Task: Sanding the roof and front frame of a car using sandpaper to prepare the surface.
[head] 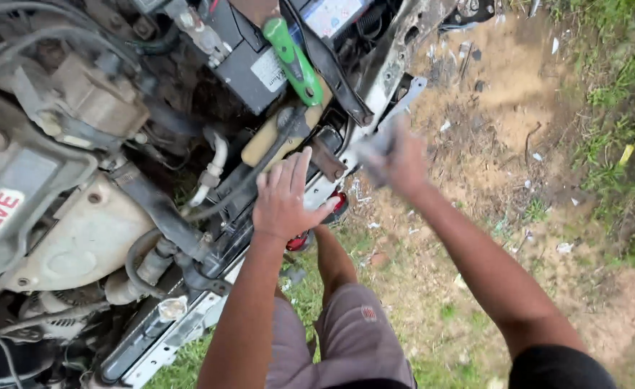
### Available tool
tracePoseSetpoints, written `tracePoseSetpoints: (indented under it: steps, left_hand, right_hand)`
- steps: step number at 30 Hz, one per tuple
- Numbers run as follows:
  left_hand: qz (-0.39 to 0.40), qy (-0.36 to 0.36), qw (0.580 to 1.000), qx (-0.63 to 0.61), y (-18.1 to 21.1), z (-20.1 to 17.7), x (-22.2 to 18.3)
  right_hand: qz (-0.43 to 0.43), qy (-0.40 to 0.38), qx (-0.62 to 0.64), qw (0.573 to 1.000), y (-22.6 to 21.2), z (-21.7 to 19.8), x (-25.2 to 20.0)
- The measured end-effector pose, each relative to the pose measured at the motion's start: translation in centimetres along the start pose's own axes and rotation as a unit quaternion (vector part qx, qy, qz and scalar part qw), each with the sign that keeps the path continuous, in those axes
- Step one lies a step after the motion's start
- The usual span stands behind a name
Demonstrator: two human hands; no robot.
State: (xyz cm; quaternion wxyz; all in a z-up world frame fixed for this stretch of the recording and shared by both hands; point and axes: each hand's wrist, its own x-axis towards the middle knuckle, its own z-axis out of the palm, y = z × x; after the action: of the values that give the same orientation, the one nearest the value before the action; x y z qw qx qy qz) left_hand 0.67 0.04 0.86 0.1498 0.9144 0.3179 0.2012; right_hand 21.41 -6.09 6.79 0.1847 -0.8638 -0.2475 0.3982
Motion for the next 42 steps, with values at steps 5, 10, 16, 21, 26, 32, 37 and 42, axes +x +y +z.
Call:
tracePoseSetpoints:
  steps: [5,10,16,21,26,32,37,42]
  left_hand:
    - [-0.003,0.005,1.000,0.021,-0.2,0.7,-0.4]
    - [0.000,-0.001,0.999,0.041,0.0,0.5,-0.4]
    - [0.004,-0.001,0.999,0.034,-0.3,0.7,0.1]
    - [0.013,0.018,0.998,0.063,0.8,0.2,-0.7]
    - [0.021,0.022,0.996,0.084,0.7,0.6,0.5]
    - [0.023,0.020,0.995,0.096,0.3,0.7,0.5]
    - [0.020,0.018,0.997,0.076,0.3,0.5,0.3]
    - [0.019,0.015,0.996,0.084,0.4,0.6,0.2]
  right_hand:
    - [-0.019,0.017,0.105,0.994,7.1,2.6,3.8]
    - [-0.007,-0.007,0.226,0.974,2.4,0.3,1.3]
    - [-0.016,0.011,0.182,0.983,3.2,-0.1,1.9]
    - [-0.059,-0.021,0.209,0.976,1.8,-2.3,0.4]
    - [-0.050,0.019,0.203,0.978,4.5,-0.4,1.1]
    - [-0.048,0.035,0.201,0.978,5.6,0.7,1.8]
    - [-0.049,0.047,0.255,0.965,5.2,1.3,2.1]
    - [-0.073,0.139,0.082,0.984,5.7,1.1,3.1]
